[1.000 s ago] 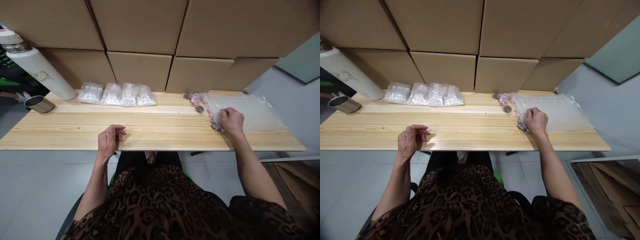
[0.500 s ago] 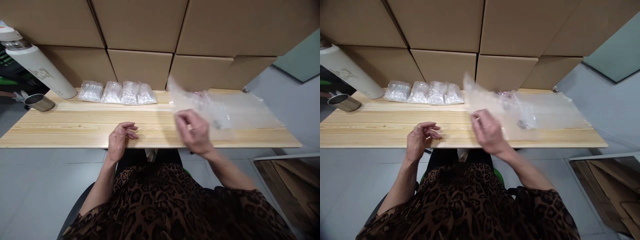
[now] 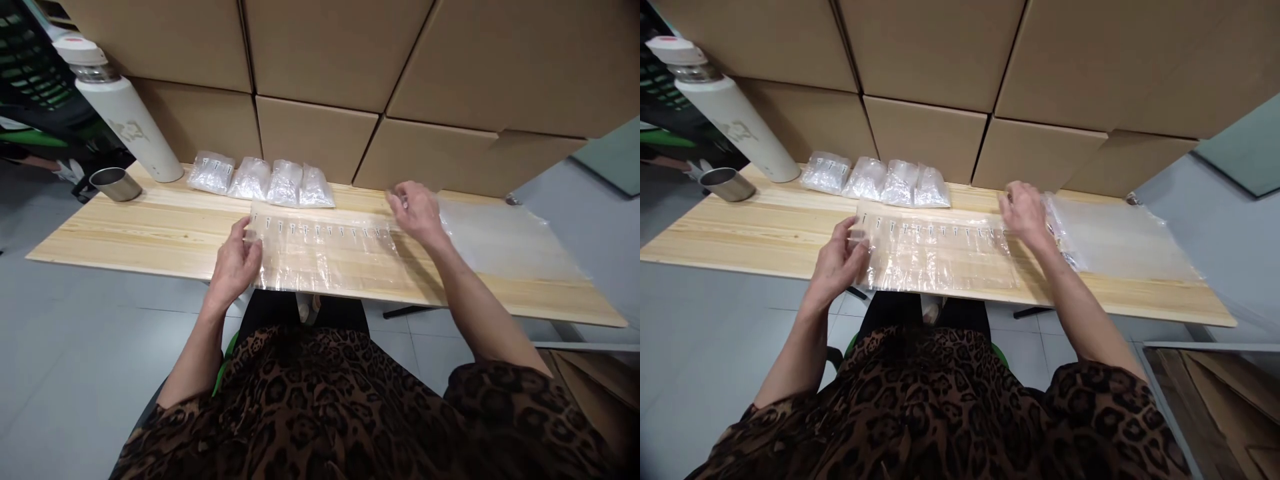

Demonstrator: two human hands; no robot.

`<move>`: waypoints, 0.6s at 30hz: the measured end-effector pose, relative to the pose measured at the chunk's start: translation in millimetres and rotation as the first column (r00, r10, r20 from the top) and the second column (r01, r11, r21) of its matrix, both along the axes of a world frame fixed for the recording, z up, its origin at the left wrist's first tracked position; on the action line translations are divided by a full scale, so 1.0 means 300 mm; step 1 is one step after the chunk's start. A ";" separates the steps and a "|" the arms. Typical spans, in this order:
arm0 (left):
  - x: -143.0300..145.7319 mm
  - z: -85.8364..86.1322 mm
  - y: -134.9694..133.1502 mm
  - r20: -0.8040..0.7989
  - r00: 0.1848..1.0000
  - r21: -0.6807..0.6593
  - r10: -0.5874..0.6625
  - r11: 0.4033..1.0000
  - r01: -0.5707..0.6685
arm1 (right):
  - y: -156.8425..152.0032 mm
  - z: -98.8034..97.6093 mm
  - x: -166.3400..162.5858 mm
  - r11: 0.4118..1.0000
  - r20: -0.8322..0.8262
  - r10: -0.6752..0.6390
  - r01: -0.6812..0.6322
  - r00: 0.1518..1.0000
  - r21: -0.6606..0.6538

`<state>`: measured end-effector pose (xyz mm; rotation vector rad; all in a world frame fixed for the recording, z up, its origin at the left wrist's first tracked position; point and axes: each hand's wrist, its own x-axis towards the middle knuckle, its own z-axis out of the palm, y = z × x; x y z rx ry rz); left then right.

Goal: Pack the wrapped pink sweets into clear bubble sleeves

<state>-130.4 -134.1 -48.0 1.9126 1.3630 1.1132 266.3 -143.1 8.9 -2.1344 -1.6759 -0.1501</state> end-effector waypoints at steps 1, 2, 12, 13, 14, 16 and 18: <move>-0.001 0.007 -0.001 -0.060 0.997 0.106 0.049 0.994 -0.042 | 0.023 -0.009 0.061 0.993 0.044 -0.093 0.096 0.995 -0.074; 0.006 0.016 -0.009 -0.093 0.991 0.213 0.095 0.974 -0.074 | 0.039 -0.025 0.109 0.978 0.078 -0.145 0.155 0.986 -0.140; 0.265 0.104 -0.224 0.104 0.946 0.393 -0.306 0.887 0.243 | 0.013 -0.105 0.259 0.975 -0.095 -0.224 0.222 0.970 -0.028; 0.296 0.096 -0.223 0.209 0.904 0.290 -0.372 0.907 0.306 | -0.001 -0.091 0.250 0.972 -0.143 -0.227 0.234 0.963 0.037; 0.328 0.085 -0.217 0.332 0.852 0.168 -0.405 0.914 0.369 | -0.021 -0.077 0.228 0.970 -0.241 -0.186 0.217 0.953 0.111; 0.395 0.061 -0.199 0.573 0.736 -0.078 -0.360 0.870 0.486 | -0.073 -0.055 0.141 0.959 -0.516 0.040 0.112 0.856 0.261; 0.461 0.041 -0.181 0.740 0.631 -0.256 -0.235 0.768 0.587 | -0.133 -0.042 0.013 0.945 -0.721 0.306 -0.104 0.622 0.311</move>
